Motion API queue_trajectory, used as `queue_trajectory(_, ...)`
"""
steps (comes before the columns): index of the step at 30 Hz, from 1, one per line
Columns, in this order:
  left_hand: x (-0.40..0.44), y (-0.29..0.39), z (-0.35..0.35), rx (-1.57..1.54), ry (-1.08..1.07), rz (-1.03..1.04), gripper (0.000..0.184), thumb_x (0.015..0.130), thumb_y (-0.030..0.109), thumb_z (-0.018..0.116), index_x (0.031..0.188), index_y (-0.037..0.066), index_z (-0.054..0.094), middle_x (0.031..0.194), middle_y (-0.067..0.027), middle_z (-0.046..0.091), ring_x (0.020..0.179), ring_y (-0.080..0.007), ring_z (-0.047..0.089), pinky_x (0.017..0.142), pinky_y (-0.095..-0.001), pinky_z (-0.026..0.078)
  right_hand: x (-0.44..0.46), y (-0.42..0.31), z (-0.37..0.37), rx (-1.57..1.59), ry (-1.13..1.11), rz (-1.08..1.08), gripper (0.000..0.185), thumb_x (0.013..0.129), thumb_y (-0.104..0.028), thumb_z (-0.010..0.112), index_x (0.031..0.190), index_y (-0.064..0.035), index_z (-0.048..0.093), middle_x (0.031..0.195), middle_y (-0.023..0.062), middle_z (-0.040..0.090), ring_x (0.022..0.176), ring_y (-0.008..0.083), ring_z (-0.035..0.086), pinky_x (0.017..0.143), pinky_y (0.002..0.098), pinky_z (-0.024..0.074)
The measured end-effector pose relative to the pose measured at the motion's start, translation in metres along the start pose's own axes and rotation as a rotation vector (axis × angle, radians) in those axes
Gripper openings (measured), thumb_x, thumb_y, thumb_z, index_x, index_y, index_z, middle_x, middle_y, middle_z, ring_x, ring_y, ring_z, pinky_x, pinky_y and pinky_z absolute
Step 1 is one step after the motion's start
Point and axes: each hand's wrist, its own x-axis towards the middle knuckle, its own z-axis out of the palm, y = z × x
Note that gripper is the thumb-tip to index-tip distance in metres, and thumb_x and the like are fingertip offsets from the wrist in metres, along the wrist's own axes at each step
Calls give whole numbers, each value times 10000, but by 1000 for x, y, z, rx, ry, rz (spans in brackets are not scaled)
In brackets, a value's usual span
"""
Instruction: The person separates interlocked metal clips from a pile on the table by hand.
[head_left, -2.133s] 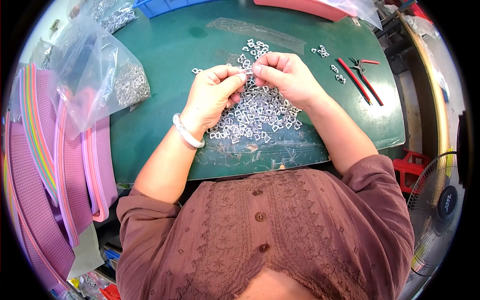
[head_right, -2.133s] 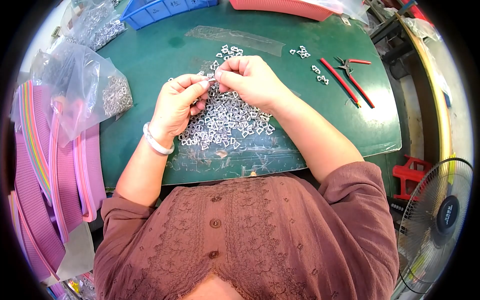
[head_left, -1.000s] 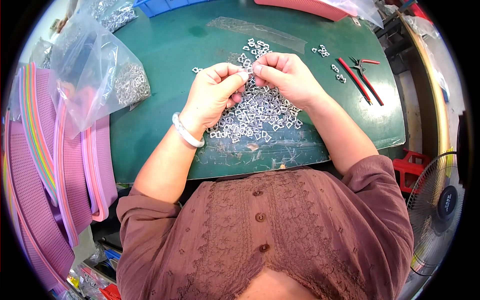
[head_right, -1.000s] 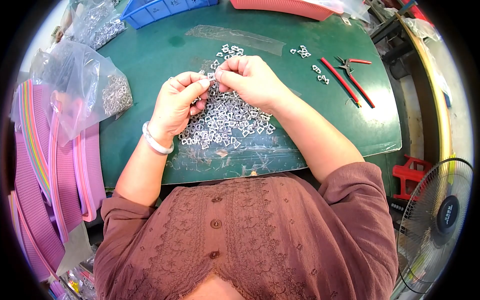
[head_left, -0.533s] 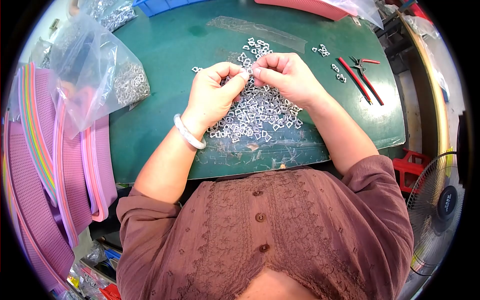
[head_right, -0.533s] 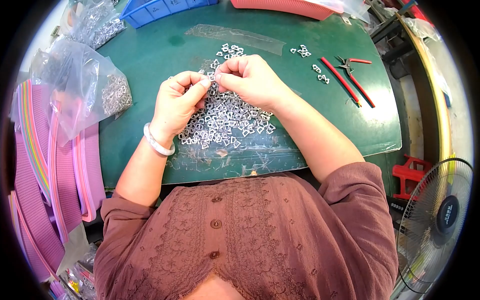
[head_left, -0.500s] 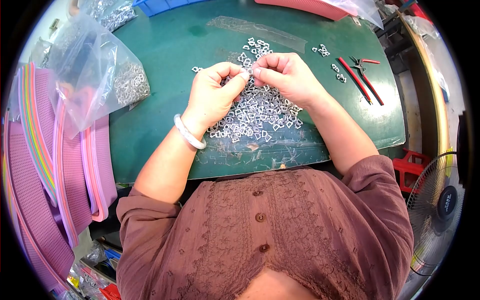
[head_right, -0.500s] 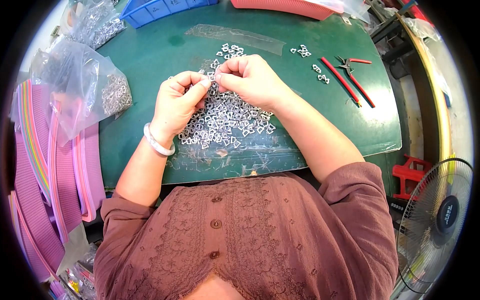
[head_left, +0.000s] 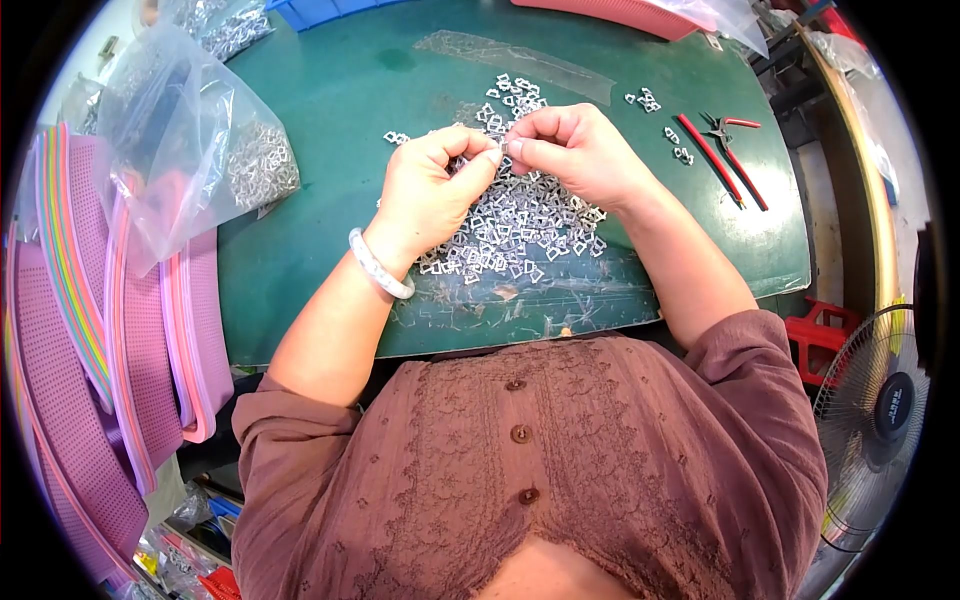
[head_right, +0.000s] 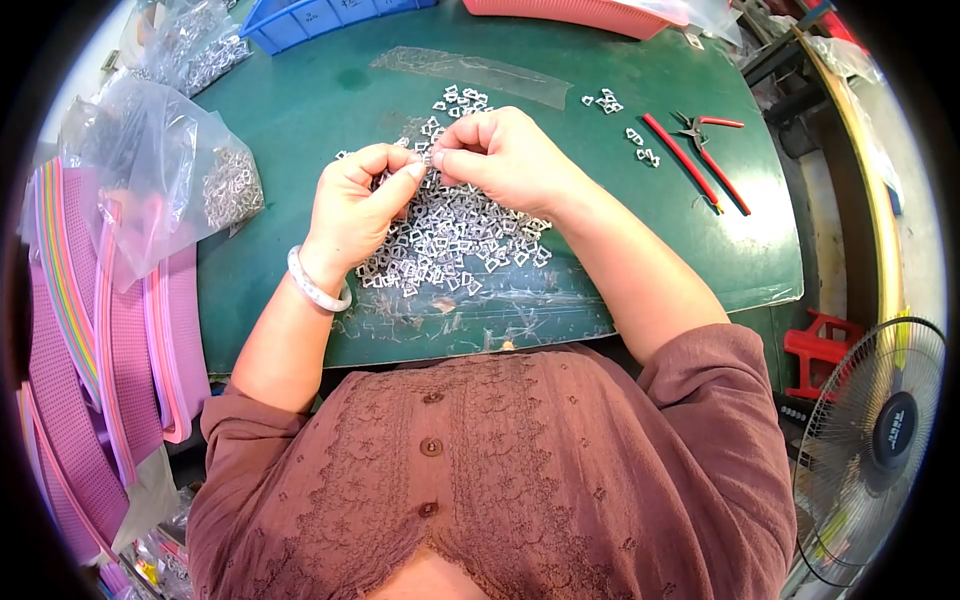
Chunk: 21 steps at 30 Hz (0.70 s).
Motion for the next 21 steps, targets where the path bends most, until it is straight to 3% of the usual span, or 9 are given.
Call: queue_trajectory(21,0,-1,1,5,7,-4,78,816,81,565,825,13,601,636,49,509,516,-10,427,456,-157,341,-1,0,1,-97,15,6,139,778,-96,550,829,18,610,713,38,607,677,76,554,650,202,434)
